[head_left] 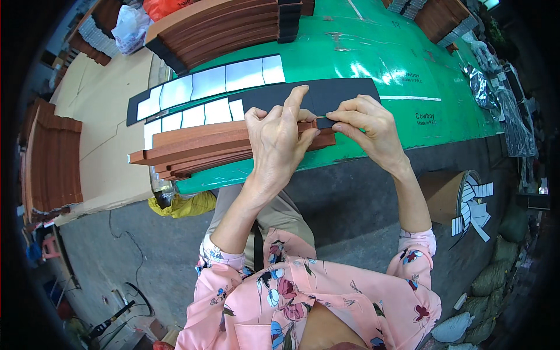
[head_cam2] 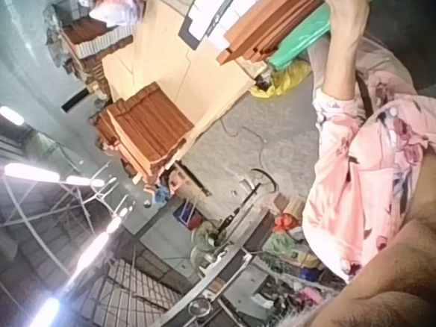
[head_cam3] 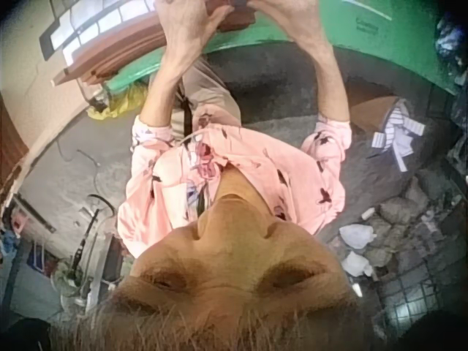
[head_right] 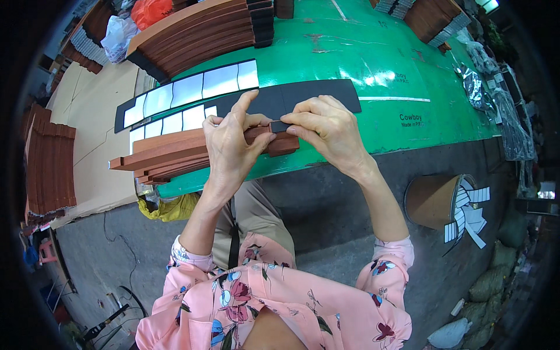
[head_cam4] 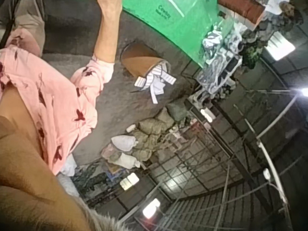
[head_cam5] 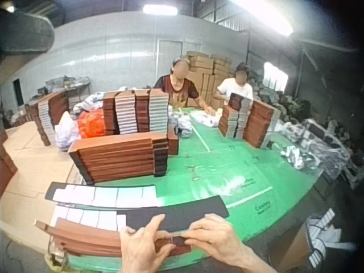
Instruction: Assembling wooden slats and applying black adhesive strips to furniture components.
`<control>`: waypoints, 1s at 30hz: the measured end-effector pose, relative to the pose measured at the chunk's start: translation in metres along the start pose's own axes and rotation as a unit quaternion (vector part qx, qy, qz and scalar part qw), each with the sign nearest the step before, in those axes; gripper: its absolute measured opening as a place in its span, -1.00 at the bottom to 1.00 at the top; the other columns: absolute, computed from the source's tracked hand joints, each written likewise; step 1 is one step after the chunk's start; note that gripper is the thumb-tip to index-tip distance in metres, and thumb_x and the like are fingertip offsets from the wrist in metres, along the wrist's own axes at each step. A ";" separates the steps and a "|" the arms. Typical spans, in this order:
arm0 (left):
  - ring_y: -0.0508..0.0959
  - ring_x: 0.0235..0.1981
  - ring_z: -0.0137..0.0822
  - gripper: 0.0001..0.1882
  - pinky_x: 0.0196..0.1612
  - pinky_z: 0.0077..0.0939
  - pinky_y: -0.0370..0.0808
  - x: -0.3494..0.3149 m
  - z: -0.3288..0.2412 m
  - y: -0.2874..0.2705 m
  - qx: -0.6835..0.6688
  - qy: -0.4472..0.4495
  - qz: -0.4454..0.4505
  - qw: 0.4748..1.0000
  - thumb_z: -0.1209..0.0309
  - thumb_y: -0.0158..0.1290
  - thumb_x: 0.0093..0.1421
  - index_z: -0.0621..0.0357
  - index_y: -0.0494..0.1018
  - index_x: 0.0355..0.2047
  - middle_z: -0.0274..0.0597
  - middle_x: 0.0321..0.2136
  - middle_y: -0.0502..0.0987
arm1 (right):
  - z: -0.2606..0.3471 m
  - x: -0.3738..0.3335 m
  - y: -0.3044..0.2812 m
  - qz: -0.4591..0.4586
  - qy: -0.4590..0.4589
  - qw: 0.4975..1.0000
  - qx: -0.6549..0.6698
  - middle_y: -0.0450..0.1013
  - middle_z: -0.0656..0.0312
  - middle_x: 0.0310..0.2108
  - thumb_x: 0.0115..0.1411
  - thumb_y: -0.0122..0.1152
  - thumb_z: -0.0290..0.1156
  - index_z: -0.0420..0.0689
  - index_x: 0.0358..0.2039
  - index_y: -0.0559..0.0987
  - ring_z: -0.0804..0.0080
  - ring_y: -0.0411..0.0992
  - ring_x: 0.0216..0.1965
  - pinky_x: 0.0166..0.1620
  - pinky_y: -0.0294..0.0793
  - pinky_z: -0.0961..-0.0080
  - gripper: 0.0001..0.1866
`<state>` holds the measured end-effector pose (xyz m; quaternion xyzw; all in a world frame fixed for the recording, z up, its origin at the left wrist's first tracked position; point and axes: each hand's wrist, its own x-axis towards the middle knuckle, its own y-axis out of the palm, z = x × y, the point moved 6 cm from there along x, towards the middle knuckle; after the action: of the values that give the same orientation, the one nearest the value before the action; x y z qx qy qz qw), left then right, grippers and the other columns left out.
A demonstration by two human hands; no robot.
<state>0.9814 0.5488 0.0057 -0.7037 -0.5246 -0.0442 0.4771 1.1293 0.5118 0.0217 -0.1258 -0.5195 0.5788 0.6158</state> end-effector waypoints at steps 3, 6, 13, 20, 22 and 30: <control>0.47 -0.47 -0.49 -0.29 -0.20 -0.36 0.10 0.000 0.001 0.001 0.004 -0.002 0.005 1.000 0.47 0.27 -0.14 0.06 0.23 0.06 -0.48 -0.48 0.57 | 0.000 0.001 0.000 -0.001 0.000 1.000 -0.001 0.43 0.28 -0.44 -0.12 0.31 -0.44 -0.13 -0.38 0.60 0.36 0.37 -0.40 -0.32 0.38 0.44 -0.79; 0.47 -0.47 -0.49 -0.29 -0.20 -0.35 0.10 0.000 0.001 0.001 0.005 -0.001 0.003 1.000 0.47 0.27 -0.14 0.06 0.23 0.06 -0.48 -0.48 0.57 | 0.001 0.001 0.001 0.002 0.001 1.000 -0.005 0.43 0.29 -0.44 -0.11 0.30 -0.43 -0.12 -0.38 0.60 0.36 0.37 -0.40 -0.32 0.38 0.44 -0.79; 0.48 -0.48 -0.49 -0.30 -0.17 -0.32 0.10 -0.001 0.002 0.001 0.003 -0.003 0.005 1.000 0.47 0.26 -0.13 0.07 0.23 0.06 -0.48 -0.48 0.57 | 0.000 0.001 0.003 0.003 0.006 1.000 -0.004 0.44 0.28 -0.44 -0.11 0.30 -0.43 -0.13 -0.39 0.60 0.37 0.38 -0.39 -0.33 0.40 0.45 -0.80; 0.48 -0.45 -0.48 -0.35 -0.16 -0.33 0.12 0.000 0.000 0.001 -0.001 0.004 0.009 1.000 0.44 0.26 -0.12 -0.01 0.29 0.02 -0.47 -0.46 0.56 | -0.002 0.000 0.005 0.006 0.012 1.000 0.017 0.44 0.28 -0.45 -0.09 0.28 -0.44 -0.13 -0.39 0.60 0.38 0.39 -0.39 -0.34 0.40 0.47 -0.82; 0.48 -0.43 -0.48 -0.44 -0.15 -0.34 0.12 0.001 -0.002 -0.001 -0.006 0.003 0.020 1.000 0.42 0.25 -0.10 -0.02 0.35 -0.04 -0.46 -0.45 0.56 | -0.002 0.000 0.005 0.008 0.014 1.000 0.018 0.44 0.28 -0.44 -0.09 0.28 -0.44 -0.13 -0.38 0.61 0.38 0.38 -0.38 -0.33 0.40 0.47 -0.81; 0.47 -0.38 -0.44 -0.86 -0.12 -0.34 0.14 0.002 -0.004 -0.002 0.002 0.033 0.022 0.999 0.35 0.17 -0.01 0.00 0.55 -0.39 -0.41 -0.43 0.57 | -0.032 -0.015 -0.006 0.005 0.091 0.991 0.096 0.51 0.18 -0.30 -0.05 0.30 -0.36 -0.11 -0.27 0.61 0.33 0.42 -0.22 -0.17 0.41 0.46 -0.72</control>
<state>0.9827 0.5469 0.0104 -0.7123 -0.4932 -0.0556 0.4962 1.1611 0.5118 0.0047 -0.1203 -0.4028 0.6152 0.6670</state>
